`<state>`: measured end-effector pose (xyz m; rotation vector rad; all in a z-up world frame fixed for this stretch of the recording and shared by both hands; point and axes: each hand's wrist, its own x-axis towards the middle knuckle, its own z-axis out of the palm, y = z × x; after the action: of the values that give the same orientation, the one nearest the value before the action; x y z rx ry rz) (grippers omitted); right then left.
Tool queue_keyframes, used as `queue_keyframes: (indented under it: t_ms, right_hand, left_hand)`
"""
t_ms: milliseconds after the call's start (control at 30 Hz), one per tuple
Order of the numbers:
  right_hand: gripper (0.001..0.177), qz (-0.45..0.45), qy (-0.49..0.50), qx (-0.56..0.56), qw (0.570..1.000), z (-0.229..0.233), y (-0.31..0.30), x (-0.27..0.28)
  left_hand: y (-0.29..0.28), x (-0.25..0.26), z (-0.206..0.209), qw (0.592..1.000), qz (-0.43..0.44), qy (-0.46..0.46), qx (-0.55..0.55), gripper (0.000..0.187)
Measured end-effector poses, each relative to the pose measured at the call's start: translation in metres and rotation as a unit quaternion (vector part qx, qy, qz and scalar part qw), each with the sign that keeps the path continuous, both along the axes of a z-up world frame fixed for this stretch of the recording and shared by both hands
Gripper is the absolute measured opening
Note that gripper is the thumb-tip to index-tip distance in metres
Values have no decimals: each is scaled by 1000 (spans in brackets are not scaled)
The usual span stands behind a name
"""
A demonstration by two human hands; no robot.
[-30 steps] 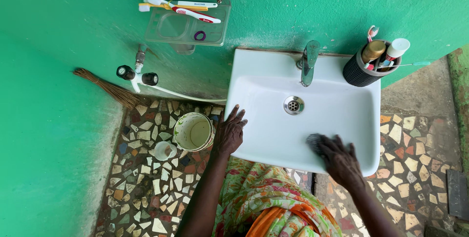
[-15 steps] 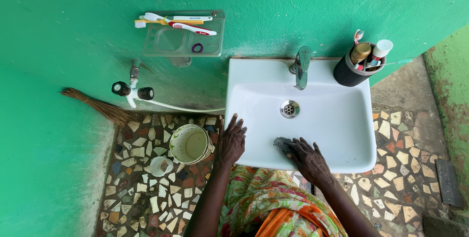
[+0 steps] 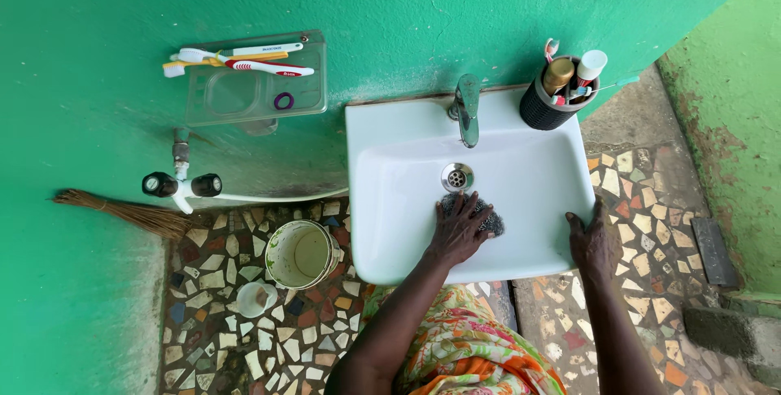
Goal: The person scrubs a white ceramic sink with a steel wool pad, repeatedly rinsing the pad and the sink basin under running water. The person wipes the sink's interior surfaces and the drain area, then rinses the pad and turns off the tap.
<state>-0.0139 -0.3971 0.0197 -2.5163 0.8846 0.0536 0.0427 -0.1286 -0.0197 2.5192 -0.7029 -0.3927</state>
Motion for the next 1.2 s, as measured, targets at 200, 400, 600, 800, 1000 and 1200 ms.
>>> queue_keyframes:
  t_ms: [200, 400, 600, 800, 1000, 1200]
  right_hand:
    - [73, 10, -13, 4, 1000, 4, 4, 1]
    - [70, -7, 18, 9, 1000, 7, 3, 2]
    - [69, 0, -17, 11, 1000, 2, 6, 0]
    - [70, -10, 12, -18, 1000, 3, 1, -1]
    - [71, -11, 18, -15, 1000, 3, 4, -3]
    - [70, -7, 23, -23, 999, 1, 0, -4]
  left_hand:
    - [28, 32, -18, 995, 28, -61, 68, 52]
    - [136, 20, -19, 971, 73, -141, 177, 56]
    - [37, 0, -41, 998, 22, 34, 43, 63]
    - [-69, -38, -35, 978, -140, 127, -88, 58]
    - [63, 11, -14, 992, -44, 61, 99, 57]
    - [115, 30, -14, 985, 22, -31, 171, 61]
